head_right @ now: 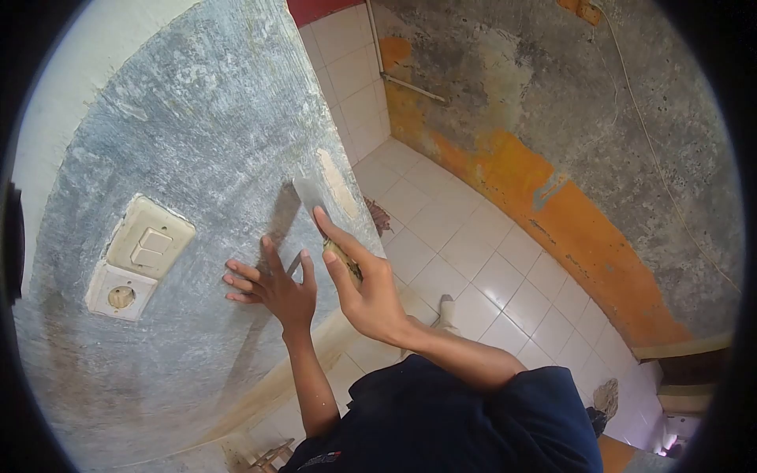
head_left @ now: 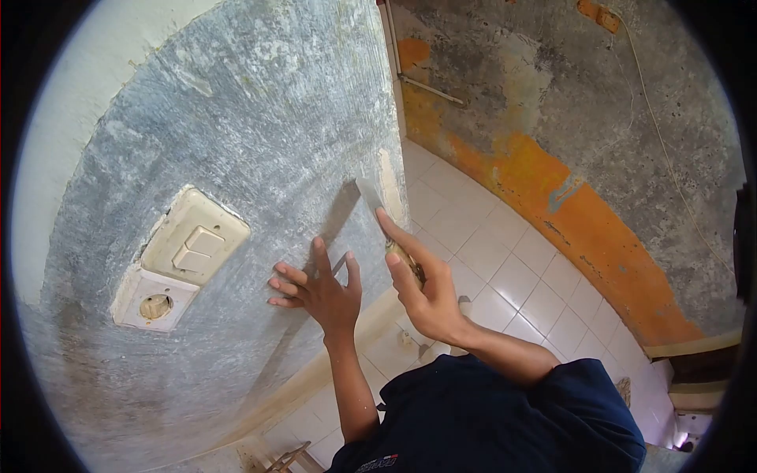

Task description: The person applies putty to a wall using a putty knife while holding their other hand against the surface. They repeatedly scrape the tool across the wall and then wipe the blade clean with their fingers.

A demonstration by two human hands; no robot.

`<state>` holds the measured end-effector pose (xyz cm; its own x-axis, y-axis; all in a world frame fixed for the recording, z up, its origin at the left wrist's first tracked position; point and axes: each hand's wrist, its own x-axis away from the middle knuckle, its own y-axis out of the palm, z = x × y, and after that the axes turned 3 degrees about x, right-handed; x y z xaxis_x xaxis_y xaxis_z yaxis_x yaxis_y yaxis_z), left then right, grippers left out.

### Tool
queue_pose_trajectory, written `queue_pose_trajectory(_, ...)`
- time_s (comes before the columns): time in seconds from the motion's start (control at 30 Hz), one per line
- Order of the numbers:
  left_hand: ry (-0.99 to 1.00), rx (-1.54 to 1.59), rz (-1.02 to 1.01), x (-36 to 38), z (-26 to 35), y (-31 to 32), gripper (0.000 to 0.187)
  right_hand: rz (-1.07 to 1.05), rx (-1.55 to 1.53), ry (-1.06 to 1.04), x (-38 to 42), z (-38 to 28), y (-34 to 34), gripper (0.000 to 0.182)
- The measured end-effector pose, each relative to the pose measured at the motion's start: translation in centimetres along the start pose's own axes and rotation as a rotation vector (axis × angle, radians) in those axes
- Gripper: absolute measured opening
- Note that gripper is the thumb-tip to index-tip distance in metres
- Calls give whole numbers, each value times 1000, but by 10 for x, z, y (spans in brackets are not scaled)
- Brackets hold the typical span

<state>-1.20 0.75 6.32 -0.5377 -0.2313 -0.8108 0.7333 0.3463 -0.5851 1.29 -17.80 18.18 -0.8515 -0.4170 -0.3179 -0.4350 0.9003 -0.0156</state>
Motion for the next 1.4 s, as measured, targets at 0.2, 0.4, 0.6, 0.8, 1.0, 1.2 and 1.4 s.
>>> queue_pose_trajectory(0.2, -12, 15, -20, 1, 0, -1, 78, 84, -92, 10, -9, 0, -4, 47)
queue_pose_trajectory(0.4, -11, 8, -25, 2, -1, 1, 76, 72, -73, 4, -14, -7, -9, 48)
queue_pose_trajectory(0.6, -3, 18, 1, 2, -1, 1, 77, 53, 1, -52, -13, 2, -9, 47)
queue_pose_trajectory(0.8, 0, 27, 6, 1, -1, 1, 81, 93, -10, 4, -9, 3, -8, 47)
queue_pose_trajectory(1.0, 2, 7, -10, 2, -1, 0, 82, 28, -162, 280, -11, -17, -13, 49)
queue_pose_trajectory(1.2, -17, 16, -15, 3, -1, 2, 81, 84, -132, 118, -9, 0, -7, 48)
queue_pose_trajectory(1.4, -9, -1, -10, 2, 1, 1, 82, 7, 34, 26, 1, 3, 1, 49)
